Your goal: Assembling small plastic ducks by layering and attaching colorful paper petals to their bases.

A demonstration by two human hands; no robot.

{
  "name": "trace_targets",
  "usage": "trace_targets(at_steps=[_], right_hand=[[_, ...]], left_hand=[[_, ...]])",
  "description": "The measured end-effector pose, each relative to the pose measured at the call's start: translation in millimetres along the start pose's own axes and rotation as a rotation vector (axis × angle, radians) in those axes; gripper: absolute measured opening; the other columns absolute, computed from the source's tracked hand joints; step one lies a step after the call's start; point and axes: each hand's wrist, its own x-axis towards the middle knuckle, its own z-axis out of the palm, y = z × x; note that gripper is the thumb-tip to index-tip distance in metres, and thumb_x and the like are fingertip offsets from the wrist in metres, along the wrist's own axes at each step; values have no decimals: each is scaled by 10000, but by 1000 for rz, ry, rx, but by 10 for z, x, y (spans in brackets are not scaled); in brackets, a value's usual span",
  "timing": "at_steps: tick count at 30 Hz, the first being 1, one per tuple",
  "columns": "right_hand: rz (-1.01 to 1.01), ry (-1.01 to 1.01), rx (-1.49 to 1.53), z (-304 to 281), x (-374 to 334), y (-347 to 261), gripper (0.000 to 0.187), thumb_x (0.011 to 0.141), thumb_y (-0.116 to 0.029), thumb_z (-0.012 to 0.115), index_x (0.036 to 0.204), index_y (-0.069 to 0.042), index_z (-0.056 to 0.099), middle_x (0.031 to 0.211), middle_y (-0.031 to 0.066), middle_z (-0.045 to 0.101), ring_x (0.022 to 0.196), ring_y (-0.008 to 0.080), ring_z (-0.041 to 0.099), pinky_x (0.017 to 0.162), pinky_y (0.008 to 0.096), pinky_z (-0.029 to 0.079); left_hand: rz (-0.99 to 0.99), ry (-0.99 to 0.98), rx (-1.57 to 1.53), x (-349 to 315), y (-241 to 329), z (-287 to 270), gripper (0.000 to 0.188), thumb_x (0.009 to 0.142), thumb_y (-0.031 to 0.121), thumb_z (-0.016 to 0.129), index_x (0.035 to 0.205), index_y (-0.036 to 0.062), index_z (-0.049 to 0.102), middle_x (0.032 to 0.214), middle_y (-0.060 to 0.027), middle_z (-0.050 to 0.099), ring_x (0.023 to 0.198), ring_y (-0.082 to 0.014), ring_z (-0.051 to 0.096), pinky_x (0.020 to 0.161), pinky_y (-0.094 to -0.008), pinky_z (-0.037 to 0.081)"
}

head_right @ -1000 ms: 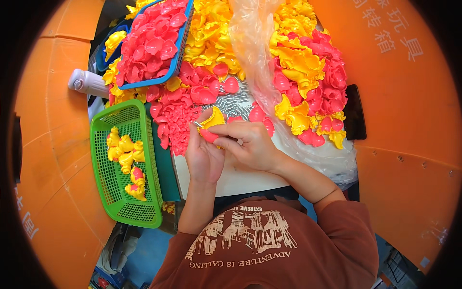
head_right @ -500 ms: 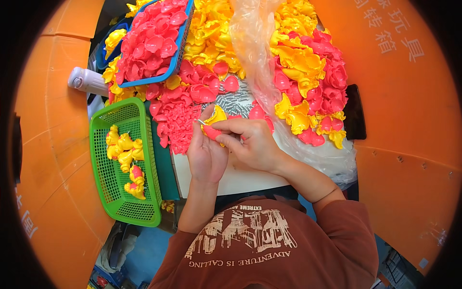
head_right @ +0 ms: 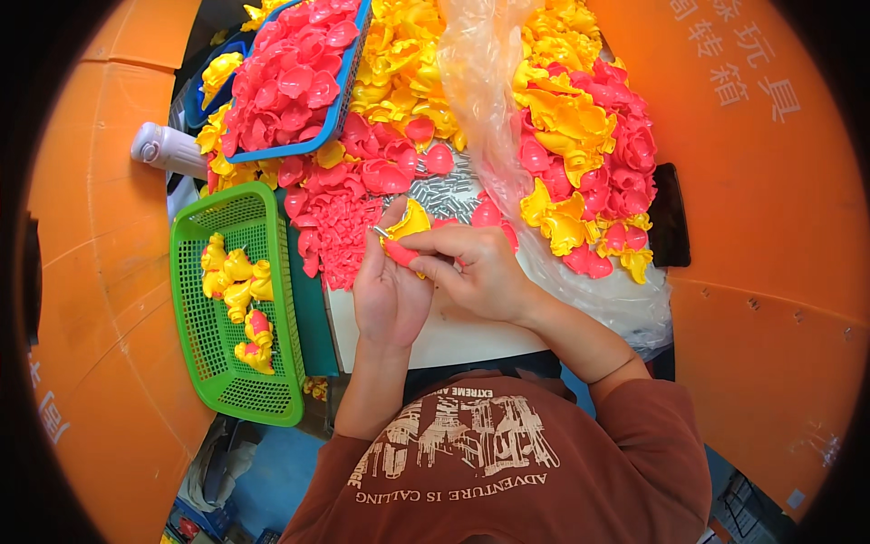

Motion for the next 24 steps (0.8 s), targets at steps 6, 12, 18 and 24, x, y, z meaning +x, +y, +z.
trace_targets(at_steps=[6, 12, 18, 24], right_hand=[[-118, 34, -89, 45, -40, 20, 215, 752, -37, 652, 966, -33, 669, 797, 115, 649, 714, 250, 625, 631, 320, 481], [-266, 133, -250, 213, -64, 99, 244, 727, -13, 678, 970, -30, 666, 786, 109, 646, 659, 237, 602, 591, 307, 468], [-130, -6, -69, 208, 20, 145, 216, 738, -35, 664, 952, -15, 644, 840, 129, 646, 697, 265, 613, 626, 333, 488], [-109, 30, -546, -205, 444, 733, 129, 754, -35, 634, 879, -1, 627, 783, 134, 615, 743, 296, 601, 675, 349, 487]], left_hand=[[-21, -141, -79, -15, -3, -74, 473, 1004, 338, 166, 1311, 30, 351, 1249, -127, 452, 1173, -231, 435, 1028, -367, 319], [56, -11, 64, -46, -53, -73, 443, 1002, 335, 229, 1310, 32, 326, 1228, -132, 458, 1154, -221, 448, 989, -359, 351], [93, 46, 222, -226, 120, -496, 414, 989, 301, 332, 1296, 24, 349, 1190, -138, 480, 1052, -226, 505, 916, -371, 402], [169, 121, 216, -314, 433, -548, 362, 981, 289, 354, 1248, 50, 398, 1079, -129, 538, 874, -230, 560, 768, -367, 473]])
